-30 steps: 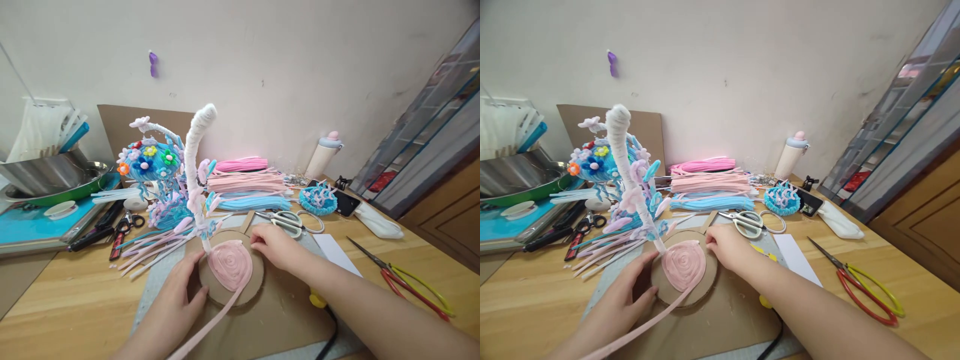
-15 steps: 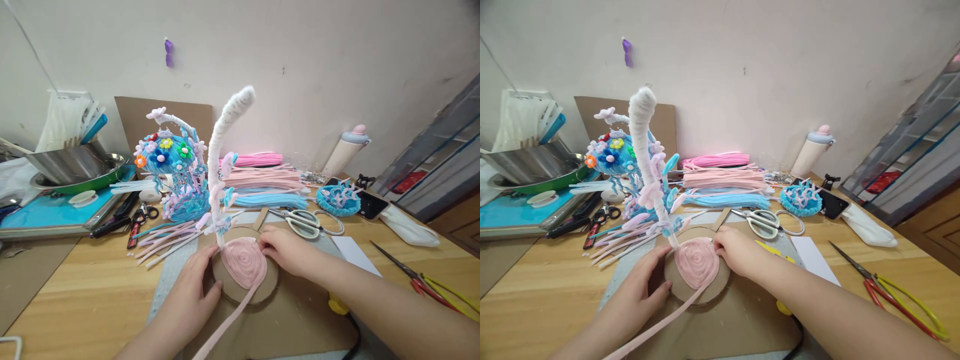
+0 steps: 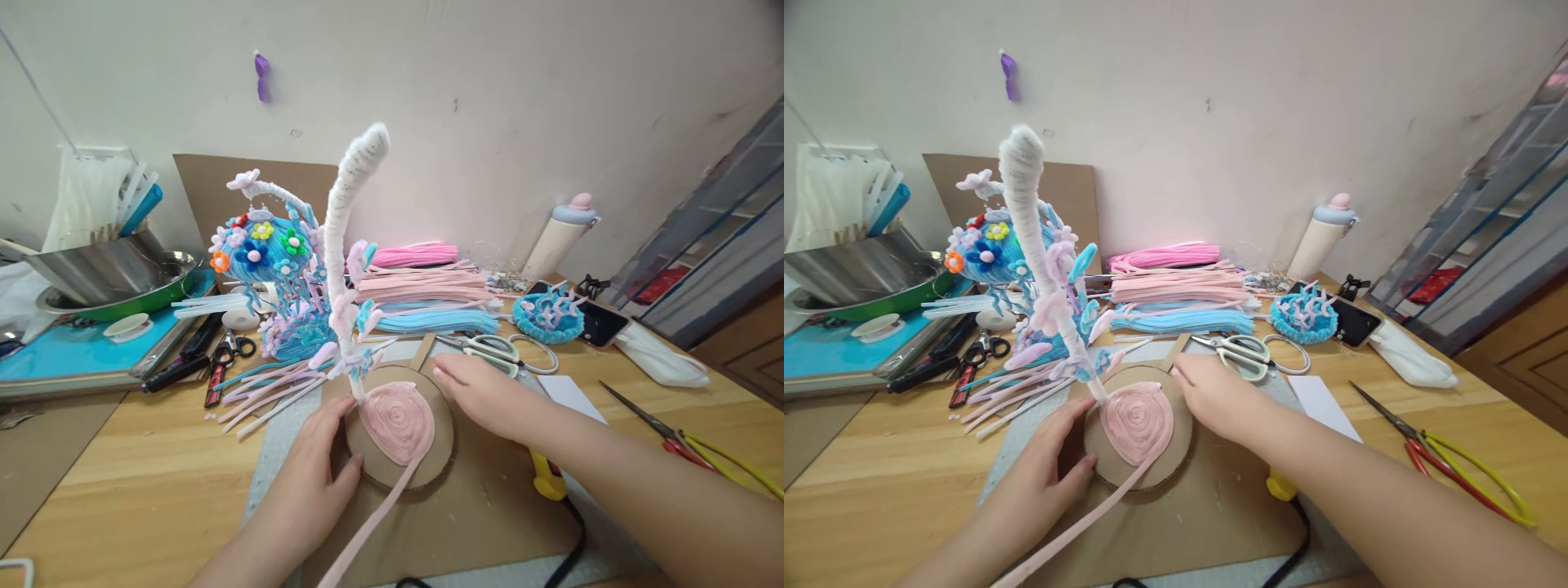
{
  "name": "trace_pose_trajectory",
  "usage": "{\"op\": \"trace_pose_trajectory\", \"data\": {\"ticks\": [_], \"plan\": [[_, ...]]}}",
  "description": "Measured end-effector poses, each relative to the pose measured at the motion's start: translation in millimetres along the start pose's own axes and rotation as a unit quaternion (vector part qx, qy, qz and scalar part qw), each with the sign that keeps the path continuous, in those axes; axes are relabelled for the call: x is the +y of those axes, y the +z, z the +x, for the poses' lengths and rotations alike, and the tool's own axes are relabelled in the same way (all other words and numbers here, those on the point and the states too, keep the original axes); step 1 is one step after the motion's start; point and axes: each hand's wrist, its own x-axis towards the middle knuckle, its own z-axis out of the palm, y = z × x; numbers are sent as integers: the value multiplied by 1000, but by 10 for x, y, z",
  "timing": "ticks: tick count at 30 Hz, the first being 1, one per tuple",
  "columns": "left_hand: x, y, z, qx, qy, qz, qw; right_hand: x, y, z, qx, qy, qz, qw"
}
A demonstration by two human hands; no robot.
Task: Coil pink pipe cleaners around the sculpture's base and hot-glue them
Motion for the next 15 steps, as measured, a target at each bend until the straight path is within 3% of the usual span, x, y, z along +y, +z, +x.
{"op": "trace_pose_trajectory", "data": {"ticks": [5,8,11,15], "plan": [[-33,7,2,-11,1,-1,1000,-66,-131,-272,94,44,77,992],[-58,42,-2,-8,-7,-9,1000,-92,-48,-558,44,78,117,989],[-64,76,-1,5,-20,-27,999,-150,92,-816,-9,101,80,992],[-16,51,25,16,-45,-39,998,-220,223,-945,-42,107,139,984]]}}
